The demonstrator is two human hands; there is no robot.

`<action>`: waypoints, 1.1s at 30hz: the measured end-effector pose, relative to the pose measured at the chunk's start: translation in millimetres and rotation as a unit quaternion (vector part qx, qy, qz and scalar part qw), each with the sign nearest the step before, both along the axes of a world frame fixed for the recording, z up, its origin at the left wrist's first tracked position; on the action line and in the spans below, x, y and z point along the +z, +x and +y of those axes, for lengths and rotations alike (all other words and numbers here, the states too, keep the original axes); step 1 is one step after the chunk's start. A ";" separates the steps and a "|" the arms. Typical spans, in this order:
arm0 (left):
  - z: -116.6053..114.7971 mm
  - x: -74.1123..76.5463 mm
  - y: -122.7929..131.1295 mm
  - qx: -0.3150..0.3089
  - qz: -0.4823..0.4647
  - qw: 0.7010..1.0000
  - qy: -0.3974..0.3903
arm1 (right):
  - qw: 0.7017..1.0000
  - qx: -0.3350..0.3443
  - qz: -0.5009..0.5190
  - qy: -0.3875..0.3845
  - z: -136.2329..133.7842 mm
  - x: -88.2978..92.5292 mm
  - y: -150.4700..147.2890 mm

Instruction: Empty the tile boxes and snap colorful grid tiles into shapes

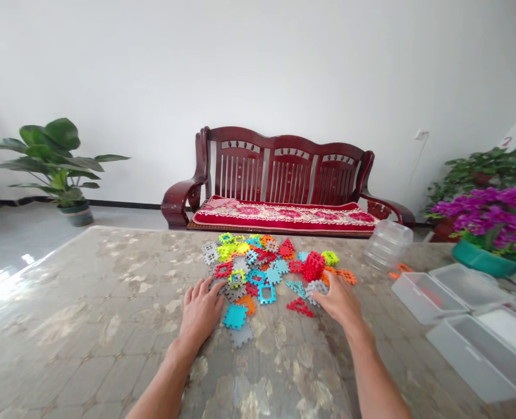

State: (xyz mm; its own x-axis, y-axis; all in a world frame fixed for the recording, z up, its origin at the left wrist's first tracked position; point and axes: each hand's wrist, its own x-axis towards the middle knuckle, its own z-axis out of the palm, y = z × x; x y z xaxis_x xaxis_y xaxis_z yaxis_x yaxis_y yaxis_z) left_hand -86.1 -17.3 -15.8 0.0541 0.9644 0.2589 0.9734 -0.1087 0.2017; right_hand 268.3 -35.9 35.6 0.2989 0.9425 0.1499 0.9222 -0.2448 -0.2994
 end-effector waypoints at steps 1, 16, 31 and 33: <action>0.1 0.0 0.0 0.000 0.000 1.000 -0.001 | 1.000 0.000 -0.001 -0.012 -0.4 0.3 -2.3; 9.0 2.4 -9.6 0.015 -0.124 0.992 -0.029 | 0.998 0.034 -0.042 0.032 -4.1 3.9 -24.6; 6.0 2.5 -7.0 0.006 -0.108 0.994 -0.008 | 0.949 0.309 0.050 0.025 -49.9 -18.9 -171.6; 5.7 2.3 -6.7 0.005 -0.107 0.994 -0.005 | 0.950 0.309 0.037 0.032 -48.4 -21.8 -172.1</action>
State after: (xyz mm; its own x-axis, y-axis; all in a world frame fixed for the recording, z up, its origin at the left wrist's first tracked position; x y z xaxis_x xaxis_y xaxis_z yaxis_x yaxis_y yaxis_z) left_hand -92.7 -11.7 -13.6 -0.0098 0.9671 0.2541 0.9094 -0.0971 0.4044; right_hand 96.2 -84.3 13.7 -0.2969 0.9308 0.2130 0.8600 0.3577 -0.3641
